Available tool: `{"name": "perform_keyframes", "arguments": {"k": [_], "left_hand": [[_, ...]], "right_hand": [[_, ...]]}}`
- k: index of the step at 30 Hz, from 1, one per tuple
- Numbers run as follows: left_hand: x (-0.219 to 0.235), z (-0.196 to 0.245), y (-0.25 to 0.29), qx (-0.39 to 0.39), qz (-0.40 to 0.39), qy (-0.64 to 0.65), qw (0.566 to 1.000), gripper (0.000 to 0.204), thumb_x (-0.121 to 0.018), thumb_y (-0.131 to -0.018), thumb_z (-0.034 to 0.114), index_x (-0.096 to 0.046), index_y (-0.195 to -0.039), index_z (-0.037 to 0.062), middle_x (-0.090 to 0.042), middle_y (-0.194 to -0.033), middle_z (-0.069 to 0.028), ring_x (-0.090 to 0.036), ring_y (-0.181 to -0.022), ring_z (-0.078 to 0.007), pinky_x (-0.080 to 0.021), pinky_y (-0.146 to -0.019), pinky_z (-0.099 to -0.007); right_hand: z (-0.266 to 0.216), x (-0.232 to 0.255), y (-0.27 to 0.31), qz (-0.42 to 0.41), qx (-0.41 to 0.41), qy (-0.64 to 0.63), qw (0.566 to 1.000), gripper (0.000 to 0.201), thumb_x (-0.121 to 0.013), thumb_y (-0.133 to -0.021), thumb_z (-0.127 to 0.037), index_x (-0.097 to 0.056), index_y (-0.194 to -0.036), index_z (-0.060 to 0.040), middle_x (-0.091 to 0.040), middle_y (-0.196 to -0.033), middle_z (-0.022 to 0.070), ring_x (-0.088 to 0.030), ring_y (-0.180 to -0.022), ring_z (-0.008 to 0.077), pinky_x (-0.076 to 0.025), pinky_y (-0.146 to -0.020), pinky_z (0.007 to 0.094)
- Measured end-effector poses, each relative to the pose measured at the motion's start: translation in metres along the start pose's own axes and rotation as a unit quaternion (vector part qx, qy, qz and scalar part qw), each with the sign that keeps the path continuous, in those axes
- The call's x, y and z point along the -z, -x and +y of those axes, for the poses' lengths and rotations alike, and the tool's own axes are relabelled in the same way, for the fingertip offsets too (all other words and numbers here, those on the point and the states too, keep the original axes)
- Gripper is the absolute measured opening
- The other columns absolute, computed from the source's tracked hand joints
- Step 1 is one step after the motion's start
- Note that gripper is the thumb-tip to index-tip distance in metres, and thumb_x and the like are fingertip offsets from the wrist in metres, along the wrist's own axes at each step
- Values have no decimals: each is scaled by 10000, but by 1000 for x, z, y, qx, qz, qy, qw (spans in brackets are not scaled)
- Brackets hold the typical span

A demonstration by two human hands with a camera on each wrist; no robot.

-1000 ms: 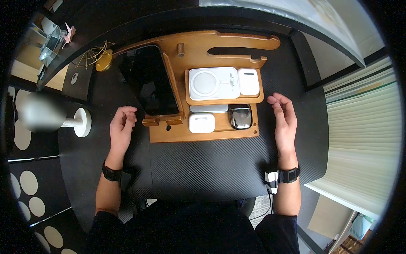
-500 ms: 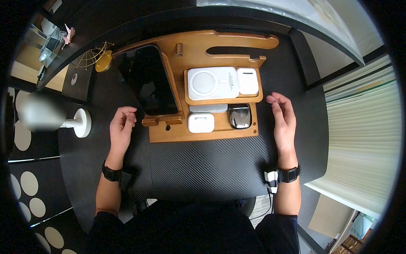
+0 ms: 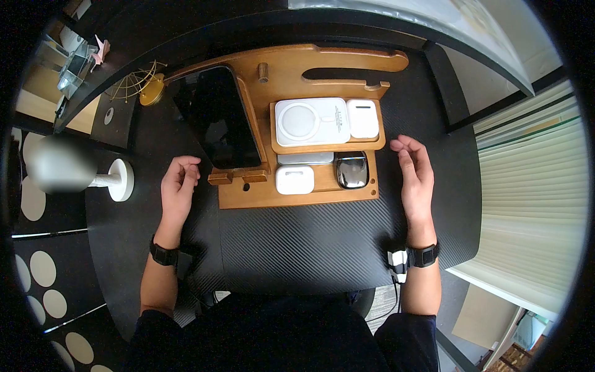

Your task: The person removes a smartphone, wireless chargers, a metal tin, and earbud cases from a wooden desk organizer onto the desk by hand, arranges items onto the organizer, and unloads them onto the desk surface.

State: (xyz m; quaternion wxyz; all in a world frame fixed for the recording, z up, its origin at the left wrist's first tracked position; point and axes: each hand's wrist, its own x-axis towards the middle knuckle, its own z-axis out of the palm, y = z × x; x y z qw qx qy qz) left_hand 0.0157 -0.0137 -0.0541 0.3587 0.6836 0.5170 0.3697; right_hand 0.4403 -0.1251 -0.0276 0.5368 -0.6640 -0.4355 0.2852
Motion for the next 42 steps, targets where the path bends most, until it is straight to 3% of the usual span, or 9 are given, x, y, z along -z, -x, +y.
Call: {"name": "perform_keyframes", "arguments": {"k": [6,10,13,17,20,27,31,36,42], "left_hand": [[-1,1,0,-2,12,1,1000,101,-587,-961,33,-637,-1048,39,-584,-747,15,-506,-665,-60,-422,-616,-220],[-2,3,0,-11,13,5,1000,106,-585,-961,31,-637,-1053,37,-584,-746,17,-507,-664,-58,-423,-615,-220],[-1,3,-1,12,9,11,1000,109,-577,-959,22,-635,-1051,33,-588,-754,14,-512,-673,-60,-427,-625,-219],[-1,8,-1,7,4,14,1000,108,-567,-961,19,-631,-1047,29,-591,-767,11,-517,-685,-63,-432,-641,-219],[-1,11,0,6,4,17,1000,108,-562,-963,19,-630,-1047,28,-588,-768,9,-522,-693,-63,-434,-648,-218],[0,9,0,10,0,16,1000,117,-543,-973,18,-625,-1057,32,-582,-779,11,-527,-709,-57,-424,-644,-213],[0,9,1,7,-5,19,1000,127,-530,-978,9,-624,-1060,32,-572,-788,13,-526,-724,-54,-420,-652,-209],[-1,12,0,4,-5,8,1000,142,-514,-970,-7,-616,-1060,34,-553,-792,19,-510,-719,-62,-411,-654,-209],[-2,7,0,5,-11,27,1000,141,-513,-972,-3,-616,-1063,31,-549,-786,17,-501,-709,-59,-411,-652,-210]], "right_hand": [[2,1,-1,-2,-3,0,1000,277,-485,-1034,-111,-558,-1281,-8,-641,-1208,96,-585,-1159,172,-420,-1038,297],[-6,-8,3,7,138,70,988,332,-556,-954,-42,-554,-1285,-12,-554,-1313,135,-545,-1217,228,-423,-1047,344],[-45,-16,1,-13,300,266,916,365,-644,-909,-88,-585,-1266,-38,-524,-1348,181,-537,-1230,322,-434,-1044,393],[-63,-26,-17,-54,341,310,886,390,-710,-863,-123,-618,-1238,-67,-529,-1345,164,-554,-1197,353,-479,-980,405],[-69,-34,-23,-78,250,285,922,381,-730,-853,-127,-623,-1213,-67,-531,-1347,154,-579,-1169,342,-510,-939,382],[-60,-21,-24,-6,338,257,905,332,-733,-838,-66,-627,-1151,-46,-588,-1298,162,-604,-1161,340,-514,-944,377],[-44,10,-20,67,270,300,913,306,-714,-836,-34,-624,-1129,-28,-589,-1294,167,-606,-1155,345,-509,-948,382],[-5,48,-8,35,190,327,925,312,-717,-830,-22,-605,-1121,-11,-579,-1292,177,-600,-1159,361,-510,-963,385],[-3,50,2,28,178,325,928,343,-735,-818,-46,-588,-1127,-22,-558,-1313,174,-570,-1191,372,-487,-995,391]]}}
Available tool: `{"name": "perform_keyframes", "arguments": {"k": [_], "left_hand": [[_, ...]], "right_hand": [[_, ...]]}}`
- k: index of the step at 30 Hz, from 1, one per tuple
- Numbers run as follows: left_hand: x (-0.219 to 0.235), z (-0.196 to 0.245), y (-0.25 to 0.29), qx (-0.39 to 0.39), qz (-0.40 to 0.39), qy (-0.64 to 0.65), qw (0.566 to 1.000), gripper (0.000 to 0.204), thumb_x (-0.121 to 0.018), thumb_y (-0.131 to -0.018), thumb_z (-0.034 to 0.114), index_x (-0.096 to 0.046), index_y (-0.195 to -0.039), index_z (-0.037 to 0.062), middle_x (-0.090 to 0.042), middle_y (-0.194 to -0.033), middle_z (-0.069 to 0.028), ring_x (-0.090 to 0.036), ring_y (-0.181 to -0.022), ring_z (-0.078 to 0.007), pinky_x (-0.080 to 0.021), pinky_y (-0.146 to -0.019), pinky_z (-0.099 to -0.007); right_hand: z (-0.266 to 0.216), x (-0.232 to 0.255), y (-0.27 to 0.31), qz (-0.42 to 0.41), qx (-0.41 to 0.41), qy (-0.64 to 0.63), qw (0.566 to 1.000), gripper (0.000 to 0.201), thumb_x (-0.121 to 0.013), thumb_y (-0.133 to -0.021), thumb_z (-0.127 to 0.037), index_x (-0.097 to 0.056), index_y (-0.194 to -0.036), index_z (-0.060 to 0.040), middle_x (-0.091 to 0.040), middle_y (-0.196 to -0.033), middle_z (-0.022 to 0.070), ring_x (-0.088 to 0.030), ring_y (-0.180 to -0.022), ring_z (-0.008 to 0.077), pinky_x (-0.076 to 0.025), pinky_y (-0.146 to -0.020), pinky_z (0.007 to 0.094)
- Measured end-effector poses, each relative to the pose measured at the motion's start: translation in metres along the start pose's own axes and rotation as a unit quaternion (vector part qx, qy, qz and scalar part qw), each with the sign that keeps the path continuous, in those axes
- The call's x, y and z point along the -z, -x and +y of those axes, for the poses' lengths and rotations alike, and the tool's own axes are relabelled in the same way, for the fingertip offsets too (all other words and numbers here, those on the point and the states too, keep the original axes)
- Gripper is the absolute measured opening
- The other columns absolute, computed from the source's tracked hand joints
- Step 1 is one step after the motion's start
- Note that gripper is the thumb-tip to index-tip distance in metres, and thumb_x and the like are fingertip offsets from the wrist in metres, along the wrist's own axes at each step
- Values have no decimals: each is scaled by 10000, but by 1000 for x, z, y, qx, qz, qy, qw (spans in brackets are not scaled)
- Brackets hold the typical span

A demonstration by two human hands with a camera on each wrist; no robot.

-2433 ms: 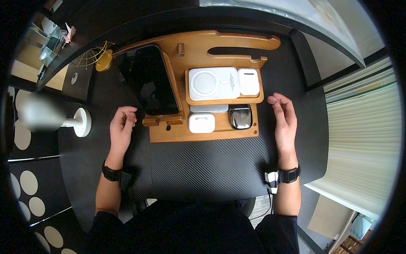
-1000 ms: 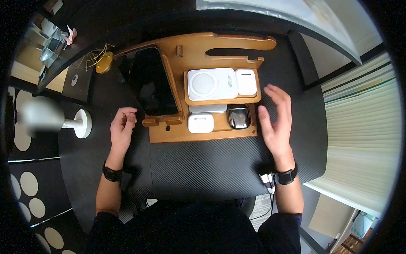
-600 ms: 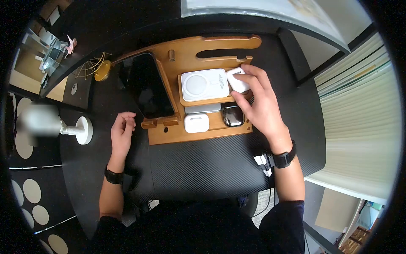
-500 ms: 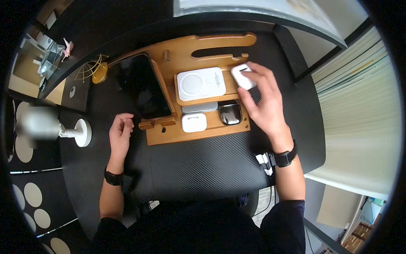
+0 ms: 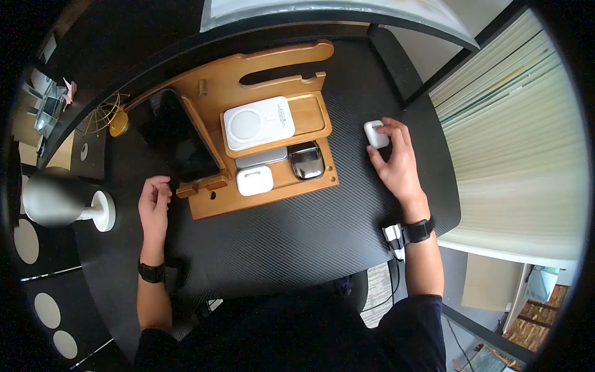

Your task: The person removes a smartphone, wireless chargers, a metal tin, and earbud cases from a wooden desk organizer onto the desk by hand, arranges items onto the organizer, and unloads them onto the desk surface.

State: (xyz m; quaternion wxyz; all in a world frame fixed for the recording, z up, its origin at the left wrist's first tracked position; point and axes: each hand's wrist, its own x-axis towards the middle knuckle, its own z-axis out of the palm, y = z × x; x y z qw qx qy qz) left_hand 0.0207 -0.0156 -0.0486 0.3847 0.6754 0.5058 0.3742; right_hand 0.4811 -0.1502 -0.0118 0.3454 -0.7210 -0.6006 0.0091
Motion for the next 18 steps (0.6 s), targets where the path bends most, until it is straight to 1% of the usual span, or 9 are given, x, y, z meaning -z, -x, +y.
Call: {"name": "perform_keyframes", "arguments": {"k": [1,4,7,8,9,11,13,14,18], "left_hand": [[1,0,-1,2,2,-2,1000,139,-514,-973,-1,-616,-1061,31,-551,-786,17,-503,-709,-60,-411,-652,-211],[2,-5,0,-7,-12,-10,1000,125,-513,-1017,81,-606,-1094,46,-525,-821,34,-468,-720,-47,-387,-644,-192],[1,2,-1,-1,1,-10,1000,126,-523,-979,14,-621,-1057,31,-573,-798,8,-518,-717,-65,-420,-662,-216],[2,-2,-1,-10,-3,-12,1000,119,-533,-983,28,-622,-1062,33,-575,-796,7,-522,-719,-65,-425,-669,-217],[2,-5,-1,-13,-1,-9,1000,118,-536,-983,30,-623,-1062,34,-575,-796,7,-523,-719,-65,-426,-667,-217],[2,-6,-1,-21,4,-4,1000,116,-541,-983,36,-624,-1064,35,-576,-795,8,-524,-719,-64,-427,-662,-217],[2,0,0,0,3,-6,1000,115,-543,-983,37,-624,-1065,37,-577,-795,8,-525,-718,-64,-427,-654,-217],[2,1,1,11,3,-6,1000,115,-543,-983,37,-624,-1066,37,-578,-795,8,-525,-718,-64,-427,-651,-217],[2,-2,1,-11,1,-9,1000,114,-548,-978,28,-624,-1062,41,-579,-798,8,-528,-719,-65,-424,-642,-215]], "right_hand": [[-6,-1,-2,12,5,4,1000,346,-735,-819,-50,-589,-1132,-26,-558,-1312,174,-565,-1197,374,-484,-998,392],[-37,3,-10,23,66,11,998,351,-719,-830,-54,-585,-1154,-35,-563,-1300,173,-559,-1204,375,-479,-999,394],[-74,-1,-23,-5,152,-44,987,351,-700,-842,-59,-581,-1172,-38,-567,-1288,171,-567,-1191,367,-486,-983,393],[-90,-7,-26,-19,151,-69,986,342,-699,-842,-61,-586,-1164,-37,-569,-1285,170,-578,-1169,367,-496,-962,396],[-101,-14,-30,-25,168,-64,983,342,-707,-847,-94,-590,-1165,-42,-570,-1278,170,-593,-1134,366,-507,-943,408],[-116,-30,-36,-62,143,-65,986,351,-720,-851,-141,-596,-1161,-34,-570,-1268,171,-598,-1115,363,-507,-946,423],[-129,-39,-42,-52,184,6,981,379,-734,-847,-191,-602,-1160,-24,-570,-1262,167,-592,-1114,356,-503,-958,429],[-133,-44,-44,-49,192,10,980,398,-754,-830,-192,-608,-1154,-14,-557,-1281,168,-572,-1127,354,-497,-966,432],[-136,-54,-43,-31,176,-22,984,442,-786,-795,-167,-608,-1169,-12,-538,-1300,187,-536,-1151,365,-485,-986,438]]}}
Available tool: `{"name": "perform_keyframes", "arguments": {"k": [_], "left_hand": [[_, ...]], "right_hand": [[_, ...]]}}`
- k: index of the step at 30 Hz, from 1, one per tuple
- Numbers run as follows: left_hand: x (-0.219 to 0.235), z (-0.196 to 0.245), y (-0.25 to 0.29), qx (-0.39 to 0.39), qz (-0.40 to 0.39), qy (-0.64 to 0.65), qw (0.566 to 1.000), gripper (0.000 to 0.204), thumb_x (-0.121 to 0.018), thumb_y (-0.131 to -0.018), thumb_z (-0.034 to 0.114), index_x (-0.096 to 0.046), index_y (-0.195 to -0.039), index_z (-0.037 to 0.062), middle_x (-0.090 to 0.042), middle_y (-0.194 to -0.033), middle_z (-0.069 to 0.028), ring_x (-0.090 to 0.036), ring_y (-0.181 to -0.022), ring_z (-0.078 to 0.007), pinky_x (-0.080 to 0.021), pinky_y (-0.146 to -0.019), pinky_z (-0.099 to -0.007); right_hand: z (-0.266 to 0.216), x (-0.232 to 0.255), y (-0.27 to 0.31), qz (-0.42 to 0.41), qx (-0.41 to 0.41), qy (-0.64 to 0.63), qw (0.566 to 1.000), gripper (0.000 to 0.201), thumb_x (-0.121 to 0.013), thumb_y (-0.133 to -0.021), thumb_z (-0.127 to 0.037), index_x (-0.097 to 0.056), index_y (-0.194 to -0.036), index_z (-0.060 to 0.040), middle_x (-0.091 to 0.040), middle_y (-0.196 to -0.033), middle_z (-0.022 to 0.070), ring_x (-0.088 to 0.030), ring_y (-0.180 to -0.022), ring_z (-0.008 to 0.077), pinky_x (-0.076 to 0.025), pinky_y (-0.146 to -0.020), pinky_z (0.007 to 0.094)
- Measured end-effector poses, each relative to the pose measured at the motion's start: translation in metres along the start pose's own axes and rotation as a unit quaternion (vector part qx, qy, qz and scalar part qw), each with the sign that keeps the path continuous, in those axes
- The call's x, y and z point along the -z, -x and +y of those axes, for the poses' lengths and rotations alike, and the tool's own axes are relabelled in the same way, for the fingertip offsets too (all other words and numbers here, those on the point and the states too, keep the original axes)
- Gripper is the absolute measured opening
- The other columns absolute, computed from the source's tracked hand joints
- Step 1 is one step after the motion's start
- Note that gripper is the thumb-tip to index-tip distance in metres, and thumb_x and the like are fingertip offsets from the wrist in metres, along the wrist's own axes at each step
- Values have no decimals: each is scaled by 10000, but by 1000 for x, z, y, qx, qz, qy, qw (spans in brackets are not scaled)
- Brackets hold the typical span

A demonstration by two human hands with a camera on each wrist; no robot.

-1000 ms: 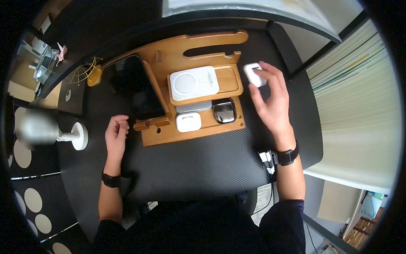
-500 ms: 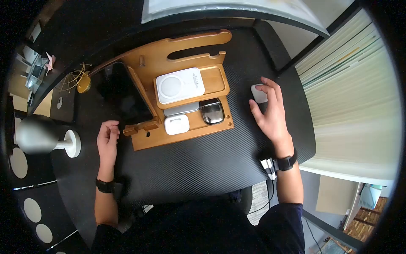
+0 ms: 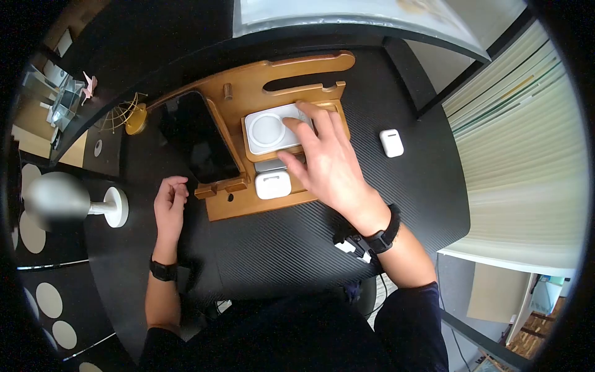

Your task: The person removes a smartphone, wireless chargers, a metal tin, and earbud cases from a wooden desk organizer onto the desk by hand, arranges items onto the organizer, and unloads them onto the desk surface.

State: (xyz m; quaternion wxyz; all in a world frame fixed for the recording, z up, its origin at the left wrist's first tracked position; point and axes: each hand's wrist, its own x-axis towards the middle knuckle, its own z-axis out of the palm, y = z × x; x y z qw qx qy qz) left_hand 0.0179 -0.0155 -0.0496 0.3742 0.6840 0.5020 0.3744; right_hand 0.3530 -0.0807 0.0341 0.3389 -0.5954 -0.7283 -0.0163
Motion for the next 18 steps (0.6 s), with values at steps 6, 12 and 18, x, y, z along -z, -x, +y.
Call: {"name": "perform_keyframes", "arguments": {"k": [6,12,18], "left_hand": [[-1,-1,-1,-9,4,-6,1000,115,-544,-974,14,-623,-1054,35,-566,-785,11,-527,-731,-65,-417,-669,-214],[0,-4,-1,-6,-1,-4,1000,115,-538,-978,18,-618,-1060,32,-551,-778,10,-512,-719,-68,-406,-659,-209],[-1,1,-1,6,-4,-1,1000,111,-534,-987,28,-616,-1061,33,-547,-779,13,-498,-705,-63,-401,-646,-207]], "right_hand": [[9,-6,0,22,-14,-50,998,536,-827,-746,-161,-608,-1209,-2,-531,-1298,206,-509,-1182,373,-467,-1013,435],[7,-8,-8,5,-6,-54,999,572,-845,-725,-209,-627,-1200,23,-547,-1234,196,-519,-1141,362,-470,-998,412],[18,1,-13,-38,18,-26,999,614,-845,-725,-266,-627,-1219,26,-555,-1166,174,-530,-1073,336,-465,-943,399]]}}
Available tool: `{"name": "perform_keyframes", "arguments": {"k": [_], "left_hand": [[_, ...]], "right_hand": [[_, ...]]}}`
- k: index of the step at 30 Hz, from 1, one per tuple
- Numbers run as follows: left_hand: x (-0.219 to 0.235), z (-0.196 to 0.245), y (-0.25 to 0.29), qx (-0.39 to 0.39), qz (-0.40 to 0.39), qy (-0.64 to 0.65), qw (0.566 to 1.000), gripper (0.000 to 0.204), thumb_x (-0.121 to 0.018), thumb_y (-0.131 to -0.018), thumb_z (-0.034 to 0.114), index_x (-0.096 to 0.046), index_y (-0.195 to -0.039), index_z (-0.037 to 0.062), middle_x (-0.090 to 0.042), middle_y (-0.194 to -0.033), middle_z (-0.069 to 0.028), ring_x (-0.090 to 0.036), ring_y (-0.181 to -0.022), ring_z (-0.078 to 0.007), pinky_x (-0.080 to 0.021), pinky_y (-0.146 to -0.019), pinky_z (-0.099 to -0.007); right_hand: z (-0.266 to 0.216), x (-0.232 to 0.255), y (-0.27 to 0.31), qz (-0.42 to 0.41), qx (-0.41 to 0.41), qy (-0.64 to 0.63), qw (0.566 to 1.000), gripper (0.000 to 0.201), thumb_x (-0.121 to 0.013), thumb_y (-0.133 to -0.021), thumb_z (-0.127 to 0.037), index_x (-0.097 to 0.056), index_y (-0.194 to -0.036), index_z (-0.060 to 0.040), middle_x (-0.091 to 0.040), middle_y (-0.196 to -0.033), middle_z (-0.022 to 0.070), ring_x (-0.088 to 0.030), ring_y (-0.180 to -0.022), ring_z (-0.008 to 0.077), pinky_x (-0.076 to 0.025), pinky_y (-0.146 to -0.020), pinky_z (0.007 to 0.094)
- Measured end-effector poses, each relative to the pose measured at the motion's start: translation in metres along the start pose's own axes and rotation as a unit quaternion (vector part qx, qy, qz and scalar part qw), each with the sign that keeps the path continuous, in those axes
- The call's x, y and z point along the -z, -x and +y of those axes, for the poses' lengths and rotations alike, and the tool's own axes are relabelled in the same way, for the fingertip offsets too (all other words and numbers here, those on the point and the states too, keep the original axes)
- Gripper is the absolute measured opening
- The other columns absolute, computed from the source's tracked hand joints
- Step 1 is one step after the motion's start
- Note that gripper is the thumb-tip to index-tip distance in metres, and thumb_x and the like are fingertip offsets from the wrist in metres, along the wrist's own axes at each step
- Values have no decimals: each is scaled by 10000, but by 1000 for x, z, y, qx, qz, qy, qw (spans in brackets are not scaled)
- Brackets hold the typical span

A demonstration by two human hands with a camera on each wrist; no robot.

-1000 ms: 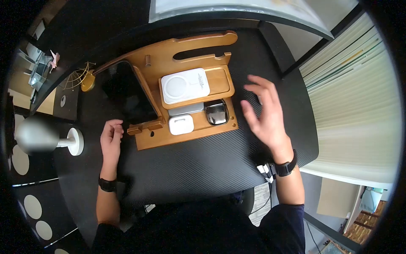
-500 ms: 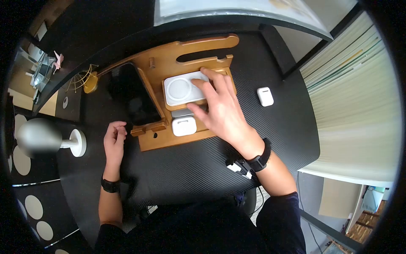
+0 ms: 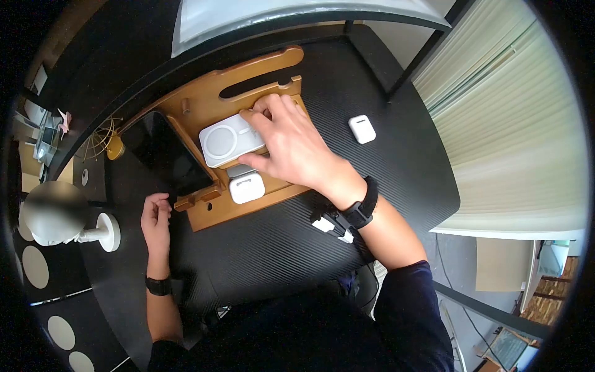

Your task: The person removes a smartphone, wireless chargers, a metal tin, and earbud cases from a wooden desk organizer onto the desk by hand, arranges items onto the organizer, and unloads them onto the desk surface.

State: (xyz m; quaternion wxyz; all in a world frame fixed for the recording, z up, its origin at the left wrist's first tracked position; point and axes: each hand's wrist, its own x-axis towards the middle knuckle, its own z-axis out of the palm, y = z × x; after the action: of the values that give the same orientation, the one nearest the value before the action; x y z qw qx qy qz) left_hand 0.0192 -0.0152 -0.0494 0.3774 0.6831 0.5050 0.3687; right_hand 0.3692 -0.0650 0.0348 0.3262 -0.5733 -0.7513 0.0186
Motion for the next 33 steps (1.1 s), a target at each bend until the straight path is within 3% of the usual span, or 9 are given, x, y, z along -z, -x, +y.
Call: {"name": "perform_keyframes", "arguments": {"k": [3,9,15,21,27,29,33], "left_hand": [[0,0,0,-4,-1,-2,1000,108,-532,-994,39,-617,-1062,32,-549,-780,13,-494,-698,-61,-400,-639,-208],[0,3,0,-8,0,-6,1000,105,-537,-996,47,-617,-1062,30,-553,-782,10,-494,-693,-63,-402,-635,-211],[0,0,0,-10,3,-14,1000,107,-539,-986,27,-618,-1058,27,-557,-787,5,-522,-719,-71,-426,-661,-217],[0,-4,0,-10,2,-10,1000,121,-530,-976,1,-621,-1052,26,-568,-796,-3,-547,-747,-81,-444,-693,-223],[0,-1,0,-13,5,-14,1000,121,-539,-970,5,-627,-1049,35,-576,-794,-5,-547,-732,-82,-443,-677,-223],[0,-1,0,-15,9,-18,1000,115,-554,-964,11,-630,-1044,41,-576,-784,0,-541,-718,-81,-440,-661,-225],[-2,-2,-1,-21,21,-39,999,94,-591,-948,30,-640,-1025,54,-580,-748,7,-528,-679,-81,-427,-626,-233]], "right_hand": [[1,-2,0,6,5,10,1000,595,-839,-738,-270,-622,-1230,-16,-543,-1196,139,-523,-1088,330,-454,-971,406],[5,-3,-1,32,13,-7,999,620,-856,-708,-302,-634,-1191,17,-575,-1127,158,-556,-1055,329,-455,-961,411],[3,2,-1,10,-4,-44,999,621,-852,-708,-295,-630,-1211,-6,-571,-1121,151,-550,-1083,327,-451,-971,407],[1,-2,0,-13,39,-21,999,631,-839,-727,-281,-621,-1274,-55,-574,-1176,135,-528,-1110,325,-448,-976,407],[-2,33,17,-34,44,-58,997,613,-839,-720,-255,-637,-1273,-84,-570,-1234,137,-529,-1132,325,-435,-986,407],[11,52,39,-31,29,-74,996,588,-837,-719,-256,-654,-1249,-80,-565,-1254,145,-528,-1159,324,-438,-989,413],[46,88,106,2,-92,-79,993,550,-838,-715,-247,-671,-1207,-67,-556,-1287,159,-516,-1216,330,-443,-1000,426]]}}
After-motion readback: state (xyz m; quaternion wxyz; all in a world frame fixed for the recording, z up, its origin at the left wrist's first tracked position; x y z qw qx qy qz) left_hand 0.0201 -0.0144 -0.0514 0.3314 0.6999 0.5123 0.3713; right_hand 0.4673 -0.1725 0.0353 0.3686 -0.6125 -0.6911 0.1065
